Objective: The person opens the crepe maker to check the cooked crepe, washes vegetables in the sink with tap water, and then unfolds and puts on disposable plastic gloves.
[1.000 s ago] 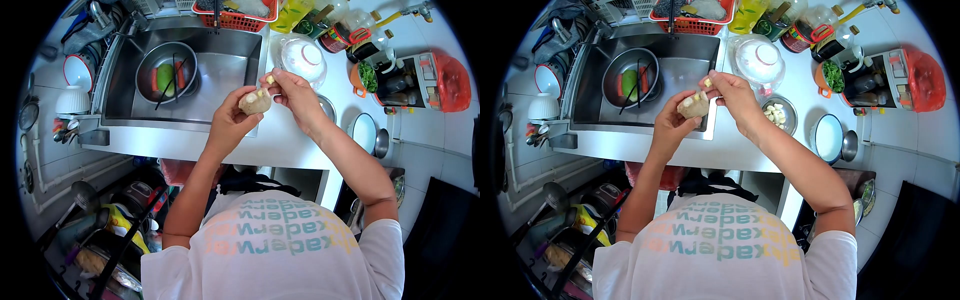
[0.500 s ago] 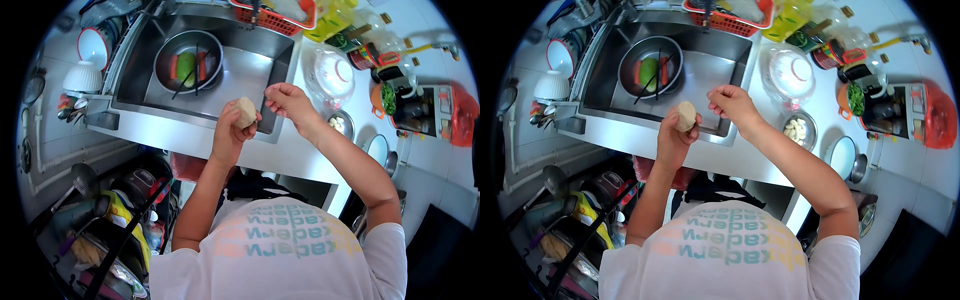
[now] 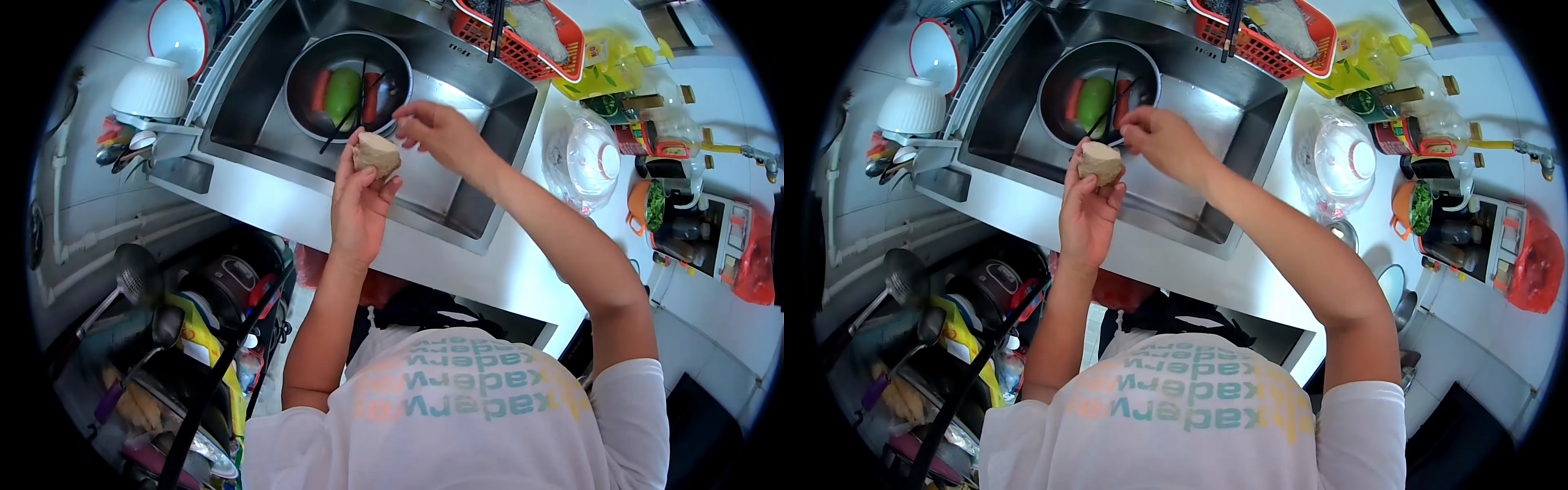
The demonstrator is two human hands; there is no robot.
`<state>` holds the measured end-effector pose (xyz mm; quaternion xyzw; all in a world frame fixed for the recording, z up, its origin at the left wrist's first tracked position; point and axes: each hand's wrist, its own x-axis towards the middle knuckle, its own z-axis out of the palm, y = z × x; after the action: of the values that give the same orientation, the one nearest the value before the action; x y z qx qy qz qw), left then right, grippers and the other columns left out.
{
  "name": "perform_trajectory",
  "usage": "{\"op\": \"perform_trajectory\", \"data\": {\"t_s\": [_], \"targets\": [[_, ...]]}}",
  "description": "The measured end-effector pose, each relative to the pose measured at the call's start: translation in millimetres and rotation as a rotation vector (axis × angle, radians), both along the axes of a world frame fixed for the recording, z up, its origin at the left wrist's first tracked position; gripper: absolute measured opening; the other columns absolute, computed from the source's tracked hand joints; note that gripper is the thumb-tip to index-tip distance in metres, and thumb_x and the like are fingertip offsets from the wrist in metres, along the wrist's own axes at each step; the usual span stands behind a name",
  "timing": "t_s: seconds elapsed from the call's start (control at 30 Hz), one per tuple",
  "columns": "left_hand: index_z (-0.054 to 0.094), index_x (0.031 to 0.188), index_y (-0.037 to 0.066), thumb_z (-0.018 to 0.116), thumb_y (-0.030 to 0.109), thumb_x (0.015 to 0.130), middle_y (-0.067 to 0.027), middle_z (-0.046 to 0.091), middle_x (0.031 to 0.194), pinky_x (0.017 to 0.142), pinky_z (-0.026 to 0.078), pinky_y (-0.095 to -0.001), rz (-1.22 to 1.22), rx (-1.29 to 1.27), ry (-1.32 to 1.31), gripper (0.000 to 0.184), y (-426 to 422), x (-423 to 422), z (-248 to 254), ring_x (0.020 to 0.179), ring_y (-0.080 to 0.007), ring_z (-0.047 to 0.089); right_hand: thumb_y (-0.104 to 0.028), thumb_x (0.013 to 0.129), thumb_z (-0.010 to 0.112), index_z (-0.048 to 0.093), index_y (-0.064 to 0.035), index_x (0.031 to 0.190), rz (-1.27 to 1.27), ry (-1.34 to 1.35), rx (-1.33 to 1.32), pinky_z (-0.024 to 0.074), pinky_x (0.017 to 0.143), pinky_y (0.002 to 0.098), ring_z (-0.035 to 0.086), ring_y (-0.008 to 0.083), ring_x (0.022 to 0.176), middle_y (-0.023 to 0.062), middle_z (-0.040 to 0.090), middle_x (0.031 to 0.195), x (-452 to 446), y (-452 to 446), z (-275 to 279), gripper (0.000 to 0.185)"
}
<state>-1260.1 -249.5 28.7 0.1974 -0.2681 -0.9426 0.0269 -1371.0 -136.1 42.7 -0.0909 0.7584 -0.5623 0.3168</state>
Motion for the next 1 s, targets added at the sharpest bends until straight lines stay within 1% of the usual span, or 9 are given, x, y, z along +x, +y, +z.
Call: {"op": "perform_trajectory", "data": {"t_s": [0.17,0.4,0.5,0.6,0.7,0.73,0.83,0.93,1.0], "targets": [[0.032,0.126,0.01,0.045,-0.003,0.078,-0.0074,0.044,0.116,0.088,0.042,-0.0287,0.005,-0.082,-0.037,0.052,7,-17,-2,0.102,-0.0173,0.047,-0.027,0.085,0.049,0.056,-0.0007,0.097,-0.056,-0.243,-0.049,0.0443,0.063,0.0229,0.054,0.0105,0.07,0.005,0.058,0.085,12,7,5,0.029],[0.036,0.125,0.009,0.046,-0.008,0.077,-0.007,0.044,0.115,0.092,0.039,-0.0296,-0.035,-0.129,0.026,0.052,14,-31,-10,0.103,-0.0153,0.047,-0.03,0.085,0.048,0.053,-0.0018,0.104,-0.108,-0.264,-0.103,0.0438,0.069,0.0231,0.054,0.0107,0.079,0.0045,0.057,0.094,12,12,10,0.034],[0.036,0.125,0.009,0.048,-0.003,0.079,-0.0066,0.044,0.115,0.087,0.042,-0.0276,-0.054,-0.165,0.018,0.049,14,-34,-11,0.101,-0.0146,0.048,-0.028,0.086,0.048,0.052,-0.0022,0.106,-0.135,-0.279,-0.102,0.0432,0.071,0.0233,0.053,0.0104,0.081,0.0046,0.056,0.095,12,16,8,0.034],[0.04,0.119,0.007,0.05,0.004,0.08,-0.0071,0.047,0.11,0.076,0.046,-0.0251,-0.06,-0.031,-0.136,0.04,6,-35,-18,0.092,-0.0152,0.052,-0.026,0.087,0.047,0.051,-0.0027,0.109,-0.142,-0.336,-0.028,0.0425,0.073,0.0231,0.051,0.0093,0.084,0.0044,0.055,0.095,12,19,8,0.032],[0.043,0.111,0.002,0.051,0.011,0.082,-0.0093,0.05,0.102,0.066,0.047,-0.0241,-0.065,0.111,-0.342,0.032,-14,-53,-59,0.083,-0.016,0.055,-0.024,0.087,0.046,0.052,-0.0028,0.106,-0.109,-0.368,0.025,0.0418,0.073,0.0225,0.052,0.0095,0.082,0.0042,0.056,0.092,19,29,2,0.029],[0.042,0.105,-0.002,0.051,0.013,0.082,-0.0127,0.051,0.095,0.065,0.049,-0.0256,-0.054,0.152,-0.387,0.029,-26,-64,-78,0.077,-0.0202,0.056,-0.023,0.087,0.045,0.053,-0.0028,0.105,-0.09,-0.378,0.033,0.0417,0.072,0.0224,0.052,0.0096,0.081,0.004,0.056,0.091,22,34,1,0.028],[0.043,0.105,-0.003,0.051,0.016,0.083,-0.0146,0.051,0.097,0.075,0.049,-0.0293,0.01,0.223,-0.356,0.031,-55,-109,-124,0.09,-0.0248,0.053,-0.022,0.087,0.045,0.053,-0.0027,0.103,-0.096,-0.425,0.047,0.0417,0.072,0.0221,0.052,0.0096,0.08,0.0039,0.056,0.09,31,48,6,0.027],[0.039,0.107,-0.005,0.051,0.015,0.082,-0.0167,0.047,0.099,0.076,0.048,-0.0308,0.031,0.016,-0.394,0.035,-71,-142,-143,0.088,-0.0263,0.051,-0.021,0.087,0.045,0.053,-0.0025,0.103,-0.132,-0.443,0.068,0.0418,0.072,0.022,0.052,0.0095,0.08,0.0041,0.056,0.09,39,62,11,0.026],[0.039,0.109,-0.003,0.051,0.015,0.082,-0.0151,0.047,0.101,0.076,0.047,-0.0307,0.036,-0.069,-0.463,0.035,-70,-145,-146,0.092,-0.0251,0.049,-0.02,0.087,0.045,0.053,-0.0024,0.103,-0.151,-0.459,0.067,0.0422,0.072,0.022,0.052,0.0094,0.081,0.0044,0.056,0.091,44,74,8,0.025]]}}
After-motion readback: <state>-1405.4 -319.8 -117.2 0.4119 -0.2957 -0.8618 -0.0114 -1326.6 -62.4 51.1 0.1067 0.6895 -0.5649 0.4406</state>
